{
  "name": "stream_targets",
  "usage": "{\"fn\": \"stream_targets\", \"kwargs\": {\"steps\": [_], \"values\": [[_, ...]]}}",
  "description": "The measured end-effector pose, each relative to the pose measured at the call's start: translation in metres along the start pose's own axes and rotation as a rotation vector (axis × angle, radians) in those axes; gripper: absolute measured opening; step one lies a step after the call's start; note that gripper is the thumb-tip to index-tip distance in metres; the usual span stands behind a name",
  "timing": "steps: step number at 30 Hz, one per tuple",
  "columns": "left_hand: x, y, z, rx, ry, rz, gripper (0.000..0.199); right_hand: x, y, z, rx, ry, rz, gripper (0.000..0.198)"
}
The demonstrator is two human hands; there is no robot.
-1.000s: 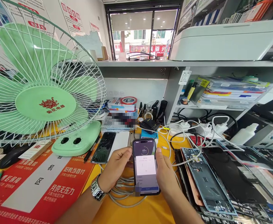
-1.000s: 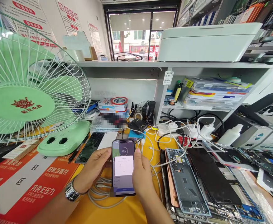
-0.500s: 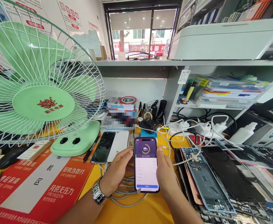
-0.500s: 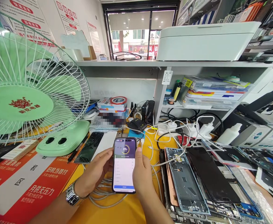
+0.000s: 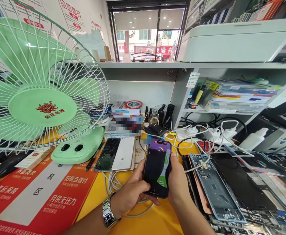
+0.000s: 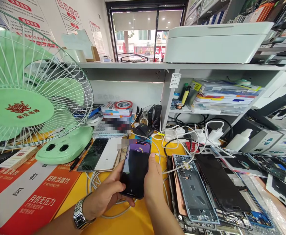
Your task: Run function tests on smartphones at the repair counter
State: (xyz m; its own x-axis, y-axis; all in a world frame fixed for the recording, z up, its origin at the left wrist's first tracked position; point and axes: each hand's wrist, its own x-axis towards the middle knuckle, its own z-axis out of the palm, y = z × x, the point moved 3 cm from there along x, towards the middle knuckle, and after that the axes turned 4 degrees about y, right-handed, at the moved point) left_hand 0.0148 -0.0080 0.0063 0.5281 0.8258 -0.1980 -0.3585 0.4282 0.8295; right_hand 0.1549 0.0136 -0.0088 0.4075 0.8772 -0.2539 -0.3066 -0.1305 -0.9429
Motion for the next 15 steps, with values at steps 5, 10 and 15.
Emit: {"fn": "stream_targets", "kwargs": {"steps": [5,10,15], "values": [[0.0,0.002,0.005,-0.051,0.031,0.004,0.078,-0.001,-0.002,0.003,0.015,-0.053,0.022,0.05],[0.0,0.002,0.005,-0.051,0.042,0.016,0.076,-0.006,-0.008,0.008,0.055,-0.111,0.071,0.051],[0.002,0.001,0.002,-0.064,0.057,0.052,0.073,-0.006,-0.012,0.008,0.053,-0.129,0.024,0.053]]}}
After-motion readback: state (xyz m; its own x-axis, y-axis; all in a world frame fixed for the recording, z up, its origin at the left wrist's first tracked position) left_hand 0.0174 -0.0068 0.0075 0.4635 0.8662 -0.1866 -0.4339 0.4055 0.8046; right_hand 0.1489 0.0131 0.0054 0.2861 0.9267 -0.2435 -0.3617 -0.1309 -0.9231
